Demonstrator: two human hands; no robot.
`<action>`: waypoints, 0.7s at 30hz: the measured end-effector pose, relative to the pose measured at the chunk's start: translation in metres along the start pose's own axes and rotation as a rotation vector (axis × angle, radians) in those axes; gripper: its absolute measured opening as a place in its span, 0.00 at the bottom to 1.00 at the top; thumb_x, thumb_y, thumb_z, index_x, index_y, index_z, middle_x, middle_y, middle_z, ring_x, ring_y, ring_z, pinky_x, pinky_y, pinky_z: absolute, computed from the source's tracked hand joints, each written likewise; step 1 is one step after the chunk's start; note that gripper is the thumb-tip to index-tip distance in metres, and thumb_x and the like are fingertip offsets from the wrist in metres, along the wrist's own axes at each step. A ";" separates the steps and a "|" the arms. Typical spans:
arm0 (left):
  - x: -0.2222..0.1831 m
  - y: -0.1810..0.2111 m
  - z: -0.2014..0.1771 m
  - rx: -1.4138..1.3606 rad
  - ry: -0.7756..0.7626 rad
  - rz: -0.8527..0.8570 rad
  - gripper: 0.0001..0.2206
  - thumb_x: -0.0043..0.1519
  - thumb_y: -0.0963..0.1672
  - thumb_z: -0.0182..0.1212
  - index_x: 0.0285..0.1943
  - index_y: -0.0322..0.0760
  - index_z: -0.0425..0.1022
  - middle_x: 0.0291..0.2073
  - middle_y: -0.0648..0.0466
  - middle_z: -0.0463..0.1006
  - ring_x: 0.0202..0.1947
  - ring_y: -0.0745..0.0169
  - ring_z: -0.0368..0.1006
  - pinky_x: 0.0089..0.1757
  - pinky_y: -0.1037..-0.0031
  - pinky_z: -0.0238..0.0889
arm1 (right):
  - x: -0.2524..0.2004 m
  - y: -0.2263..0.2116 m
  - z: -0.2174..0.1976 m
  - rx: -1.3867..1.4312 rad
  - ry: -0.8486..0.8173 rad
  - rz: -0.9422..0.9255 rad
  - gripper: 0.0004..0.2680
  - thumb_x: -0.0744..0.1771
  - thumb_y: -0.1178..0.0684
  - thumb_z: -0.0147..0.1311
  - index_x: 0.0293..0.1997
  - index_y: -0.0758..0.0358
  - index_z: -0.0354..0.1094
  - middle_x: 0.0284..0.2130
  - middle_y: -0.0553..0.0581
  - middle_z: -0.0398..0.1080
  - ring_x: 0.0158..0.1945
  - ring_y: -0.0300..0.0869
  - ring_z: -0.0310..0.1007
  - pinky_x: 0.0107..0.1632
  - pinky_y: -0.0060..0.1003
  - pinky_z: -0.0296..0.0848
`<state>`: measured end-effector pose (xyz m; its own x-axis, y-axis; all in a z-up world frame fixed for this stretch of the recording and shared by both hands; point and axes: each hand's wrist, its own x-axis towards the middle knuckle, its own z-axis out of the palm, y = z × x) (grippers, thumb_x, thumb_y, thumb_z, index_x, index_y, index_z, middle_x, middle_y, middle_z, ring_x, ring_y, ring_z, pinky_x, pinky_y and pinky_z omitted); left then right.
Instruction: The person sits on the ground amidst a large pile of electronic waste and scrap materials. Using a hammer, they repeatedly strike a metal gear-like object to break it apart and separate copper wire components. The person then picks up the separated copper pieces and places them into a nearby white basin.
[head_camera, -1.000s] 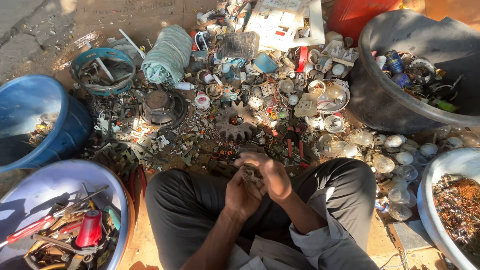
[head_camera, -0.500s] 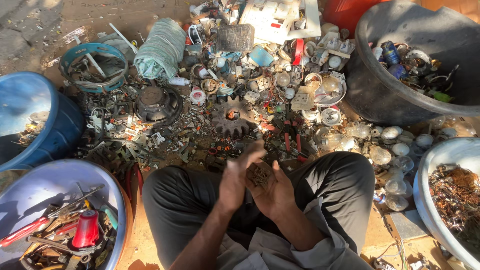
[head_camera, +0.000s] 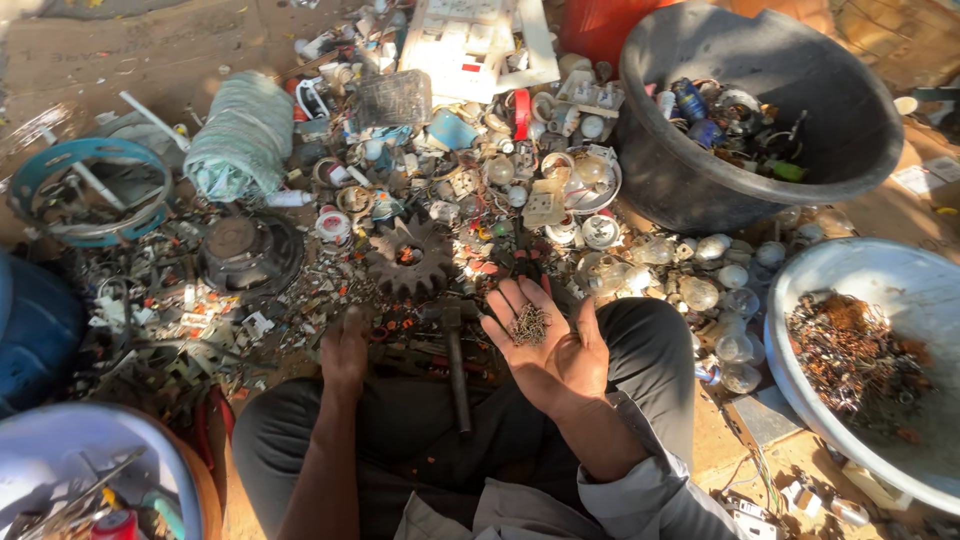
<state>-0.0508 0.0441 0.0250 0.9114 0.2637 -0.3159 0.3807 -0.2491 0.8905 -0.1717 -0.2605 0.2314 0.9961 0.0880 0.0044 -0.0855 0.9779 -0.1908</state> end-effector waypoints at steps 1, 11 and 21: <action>-0.002 -0.003 0.000 0.086 -0.024 0.018 0.25 0.71 0.55 0.53 0.51 0.25 0.76 0.34 0.33 0.78 0.36 0.33 0.73 0.40 0.48 0.64 | 0.002 -0.006 -0.001 0.017 -0.046 -0.024 0.30 0.73 0.29 0.31 0.69 0.69 0.61 0.71 0.65 0.57 0.75 0.59 0.52 0.76 0.59 0.49; -0.040 0.026 -0.005 0.337 -0.043 0.170 0.24 0.71 0.55 0.52 0.41 0.28 0.78 0.28 0.36 0.77 0.30 0.40 0.75 0.37 0.52 0.66 | -0.004 -0.038 -0.017 0.005 0.009 -0.149 0.31 0.72 0.28 0.31 0.69 0.72 0.59 0.70 0.67 0.57 0.77 0.60 0.50 0.75 0.60 0.48; -0.038 0.031 0.000 0.429 -0.102 0.148 0.26 0.70 0.57 0.49 0.47 0.32 0.81 0.29 0.40 0.80 0.31 0.45 0.76 0.37 0.53 0.67 | 0.001 -0.051 -0.028 0.068 0.081 -0.218 0.30 0.71 0.28 0.37 0.68 0.73 0.59 0.68 0.69 0.60 0.71 0.58 0.59 0.75 0.59 0.53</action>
<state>-0.0732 0.0265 0.0649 0.9633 0.1089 -0.2452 0.2561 -0.6458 0.7193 -0.1659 -0.3157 0.2136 0.9893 -0.1398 -0.0413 0.1336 0.9828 -0.1279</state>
